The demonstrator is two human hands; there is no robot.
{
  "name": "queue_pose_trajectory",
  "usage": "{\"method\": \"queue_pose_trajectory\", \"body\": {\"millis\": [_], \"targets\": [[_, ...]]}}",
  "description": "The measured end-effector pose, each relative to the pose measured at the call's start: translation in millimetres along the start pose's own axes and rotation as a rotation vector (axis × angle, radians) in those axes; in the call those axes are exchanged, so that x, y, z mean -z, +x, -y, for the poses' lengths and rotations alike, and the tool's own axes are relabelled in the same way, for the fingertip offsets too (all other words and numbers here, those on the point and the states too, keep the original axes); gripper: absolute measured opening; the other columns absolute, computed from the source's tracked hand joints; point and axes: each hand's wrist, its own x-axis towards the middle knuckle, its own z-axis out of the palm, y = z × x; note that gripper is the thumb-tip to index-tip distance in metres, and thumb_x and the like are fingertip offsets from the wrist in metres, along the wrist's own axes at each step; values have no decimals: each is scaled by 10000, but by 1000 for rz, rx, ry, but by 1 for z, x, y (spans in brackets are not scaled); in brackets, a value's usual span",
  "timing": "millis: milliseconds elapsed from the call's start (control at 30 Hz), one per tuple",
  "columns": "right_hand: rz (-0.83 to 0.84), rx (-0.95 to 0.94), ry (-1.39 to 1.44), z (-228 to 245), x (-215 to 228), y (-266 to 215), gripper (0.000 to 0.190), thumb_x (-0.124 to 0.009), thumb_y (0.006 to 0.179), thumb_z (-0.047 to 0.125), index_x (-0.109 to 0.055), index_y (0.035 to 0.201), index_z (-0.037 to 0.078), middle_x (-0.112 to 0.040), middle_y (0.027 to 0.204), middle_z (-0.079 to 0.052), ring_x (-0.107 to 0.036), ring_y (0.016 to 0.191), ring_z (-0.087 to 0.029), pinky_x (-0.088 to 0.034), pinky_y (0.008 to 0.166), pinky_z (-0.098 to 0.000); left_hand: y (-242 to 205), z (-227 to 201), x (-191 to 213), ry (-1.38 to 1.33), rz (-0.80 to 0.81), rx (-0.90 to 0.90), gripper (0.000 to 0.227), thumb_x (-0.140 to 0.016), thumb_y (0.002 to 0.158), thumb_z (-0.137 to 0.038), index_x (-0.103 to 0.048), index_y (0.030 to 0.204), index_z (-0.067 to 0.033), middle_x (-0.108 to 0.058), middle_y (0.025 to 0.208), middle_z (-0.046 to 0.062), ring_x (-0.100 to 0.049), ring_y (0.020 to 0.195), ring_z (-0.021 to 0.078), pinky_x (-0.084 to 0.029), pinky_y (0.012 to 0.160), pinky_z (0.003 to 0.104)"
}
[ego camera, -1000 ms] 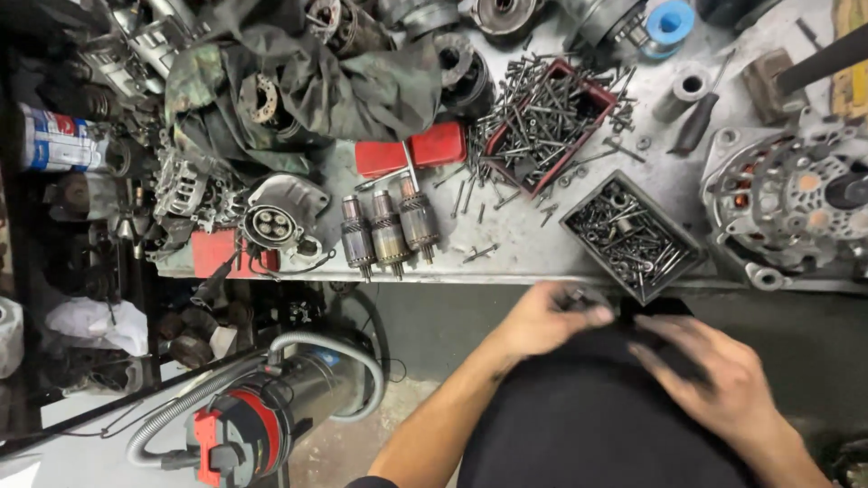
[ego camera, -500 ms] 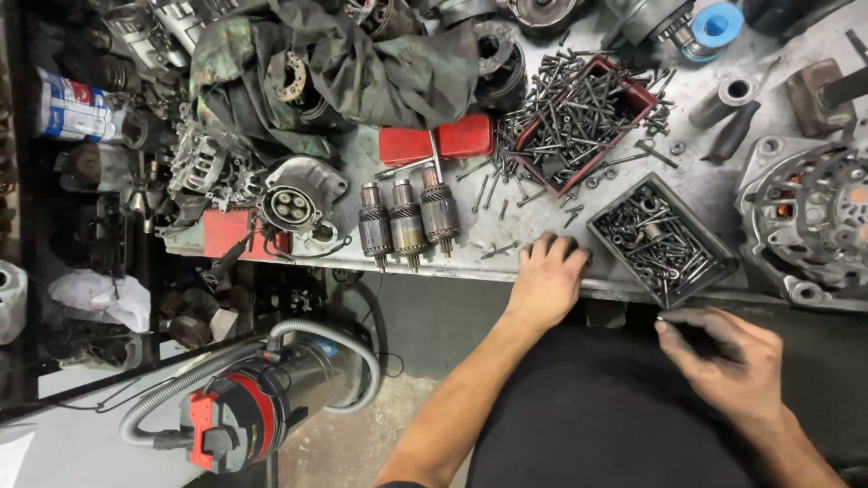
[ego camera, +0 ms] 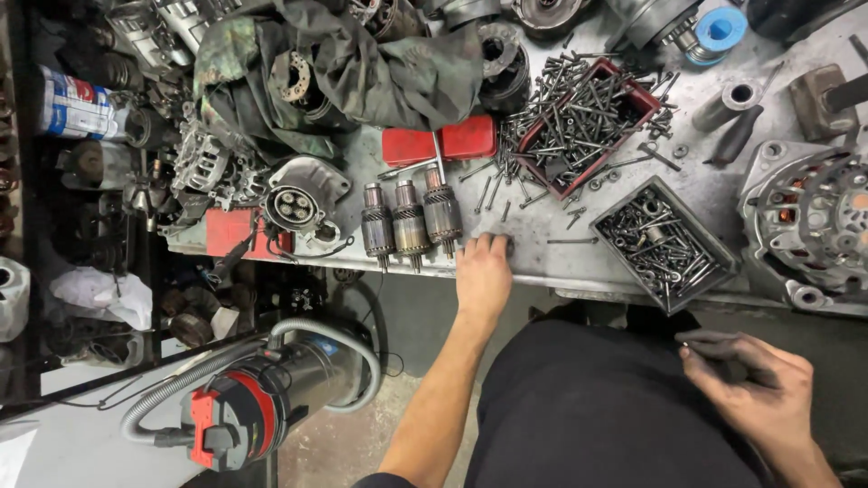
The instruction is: The person sorts small metal screws and bolts from a black plastic tray on a cluttered workbench. They pick up individual screws, examine them, and place them into a red container or back onto the table, occasionally moving other parts like an alternator to access the workspace.
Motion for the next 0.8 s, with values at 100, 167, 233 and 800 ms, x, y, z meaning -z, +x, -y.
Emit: {"method": "queue_pose_trajectory", "body": {"millis": [100,167,233,800], "targets": [[-24,74,32,7,-5,10,187,-823,691,-50,-704,830,-86,-771,933,-142,-718,728,-176,-565,736,-257,8,-18,40,-341,-24,3,464,-674,742,-6,-590,1198,-21,-639,1142,173,-598,1030,374,-495,914,447],[-36,52,26,24,-8,19,258,-838,740,-19,-745,979,-46,-772,946,-132,-705,713,-155,-548,708,-237,12,-45,80,-1169,29,184,190,-638,951,13,-585,1132,-11,-747,962,88,-728,813,173,-564,674,274],[-54,22,23,37,-13,26,263,-818,776,-36,-742,1027,-65,-761,955,-138,-675,706,-168,-522,696,-249,3,-68,79,-1428,121,235,317,-659,954,10,-569,1258,-3,-722,1009,84,-695,863,147,-557,749,246],[-109,48,46,62,-22,24,219,-786,811,-90,-726,1022,-95,-743,996,-160,-667,786,-202,-515,753,-271,-32,-116,61,-2048,201,496,325,-690,943,52,-586,1249,21,-697,1066,116,-691,922,163,-593,840,260]]}}
